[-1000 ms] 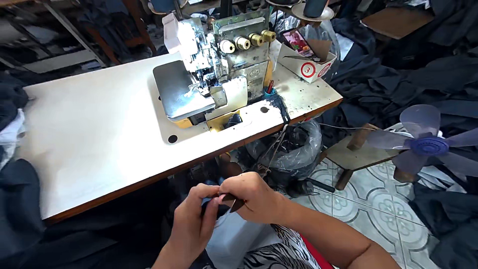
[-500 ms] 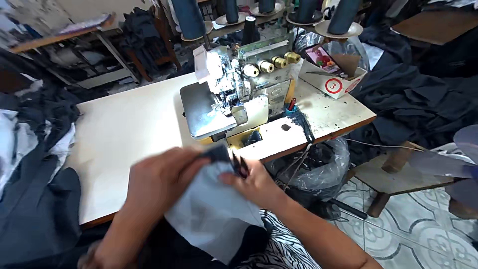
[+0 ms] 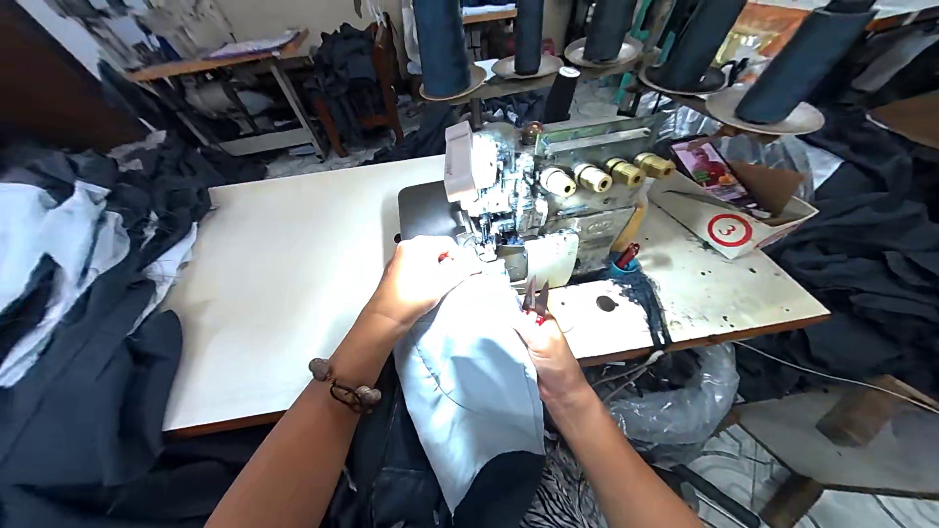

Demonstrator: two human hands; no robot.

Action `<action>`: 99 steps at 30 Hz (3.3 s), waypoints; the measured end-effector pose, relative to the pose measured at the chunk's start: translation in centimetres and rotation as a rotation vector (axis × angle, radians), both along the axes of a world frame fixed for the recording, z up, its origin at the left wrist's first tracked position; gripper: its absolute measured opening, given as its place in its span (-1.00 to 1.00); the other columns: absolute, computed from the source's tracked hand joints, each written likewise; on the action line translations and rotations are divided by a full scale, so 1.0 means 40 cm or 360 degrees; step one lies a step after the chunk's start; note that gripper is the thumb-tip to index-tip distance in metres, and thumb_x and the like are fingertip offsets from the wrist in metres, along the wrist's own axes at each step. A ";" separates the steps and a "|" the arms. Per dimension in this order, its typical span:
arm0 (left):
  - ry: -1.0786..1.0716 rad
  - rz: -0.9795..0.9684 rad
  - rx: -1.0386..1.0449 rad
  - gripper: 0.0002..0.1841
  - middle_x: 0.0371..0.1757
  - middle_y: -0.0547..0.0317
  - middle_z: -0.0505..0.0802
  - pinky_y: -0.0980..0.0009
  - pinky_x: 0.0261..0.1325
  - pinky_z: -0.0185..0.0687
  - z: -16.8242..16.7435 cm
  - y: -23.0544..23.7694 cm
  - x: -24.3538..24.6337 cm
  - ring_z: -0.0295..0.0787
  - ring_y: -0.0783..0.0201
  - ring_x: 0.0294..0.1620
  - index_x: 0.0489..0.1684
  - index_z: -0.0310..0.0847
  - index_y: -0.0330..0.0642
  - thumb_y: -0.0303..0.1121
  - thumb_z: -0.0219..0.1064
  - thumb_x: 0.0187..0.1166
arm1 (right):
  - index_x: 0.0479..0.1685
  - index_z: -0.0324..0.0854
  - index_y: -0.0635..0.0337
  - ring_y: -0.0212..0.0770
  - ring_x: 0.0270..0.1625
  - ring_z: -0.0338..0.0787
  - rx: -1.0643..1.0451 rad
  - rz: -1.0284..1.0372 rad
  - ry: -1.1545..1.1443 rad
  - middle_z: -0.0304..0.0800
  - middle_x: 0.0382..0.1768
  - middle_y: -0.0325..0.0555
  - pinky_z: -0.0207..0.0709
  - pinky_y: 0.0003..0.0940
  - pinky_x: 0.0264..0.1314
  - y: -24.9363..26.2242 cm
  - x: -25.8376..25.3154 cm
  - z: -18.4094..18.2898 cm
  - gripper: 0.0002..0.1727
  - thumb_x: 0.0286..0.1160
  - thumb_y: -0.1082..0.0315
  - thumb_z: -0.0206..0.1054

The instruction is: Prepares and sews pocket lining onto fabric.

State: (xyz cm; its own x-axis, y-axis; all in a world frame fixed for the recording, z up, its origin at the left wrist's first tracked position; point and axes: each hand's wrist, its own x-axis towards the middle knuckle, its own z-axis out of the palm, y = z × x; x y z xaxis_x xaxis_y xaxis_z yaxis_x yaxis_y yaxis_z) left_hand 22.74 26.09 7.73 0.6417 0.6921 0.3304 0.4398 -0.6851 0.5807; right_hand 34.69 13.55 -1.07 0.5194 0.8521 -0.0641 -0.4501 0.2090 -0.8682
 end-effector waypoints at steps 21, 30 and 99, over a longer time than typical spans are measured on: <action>0.0243 0.0066 0.0101 -0.85 -0.03 -0.30 0.81 0.00 0.12 0.62 0.099 -0.048 0.020 0.77 -0.11 -0.04 -0.12 0.71 -0.44 -0.59 0.20 0.71 | -0.37 0.57 0.17 -0.59 -0.40 0.66 0.0124 -0.0060 -0.0138 0.65 -0.53 -0.39 0.61 -0.64 -0.21 0.030 -0.014 -0.045 -0.72 0.59 0.66 0.03; 0.0798 0.0168 -0.0232 -0.56 -0.10 -0.32 0.83 -0.35 0.06 0.59 -0.002 0.081 -0.253 0.80 -0.22 -0.05 0.27 0.64 -0.38 -0.43 0.56 0.44 | -0.21 0.64 0.22 -0.55 -0.34 0.71 -0.0004 0.0182 -0.0223 0.71 -0.43 -0.33 0.64 -0.58 -0.16 -0.052 -0.011 -0.061 -0.88 0.65 0.52 0.20; 0.0261 -0.0707 -0.0116 -0.67 -0.40 0.18 0.68 0.66 -0.49 0.41 -0.192 -0.583 -0.286 0.55 0.44 -0.49 0.24 0.80 -0.08 -0.36 0.30 0.55 | -0.30 0.52 0.15 -0.82 -0.45 0.47 0.0405 0.0573 -0.0552 0.54 -0.52 -0.50 0.36 -0.86 -0.36 -0.509 -0.128 -0.148 -0.78 0.69 0.38 0.01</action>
State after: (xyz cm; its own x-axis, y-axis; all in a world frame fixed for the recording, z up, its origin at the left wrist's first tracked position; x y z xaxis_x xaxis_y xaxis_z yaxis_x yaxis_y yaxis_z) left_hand 11.29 2.78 0.03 0.9203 0.3567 0.1607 0.2036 -0.7874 0.5818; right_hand 29.57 -6.81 -6.99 0.1467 0.9459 0.2894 -0.2289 0.3171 -0.9204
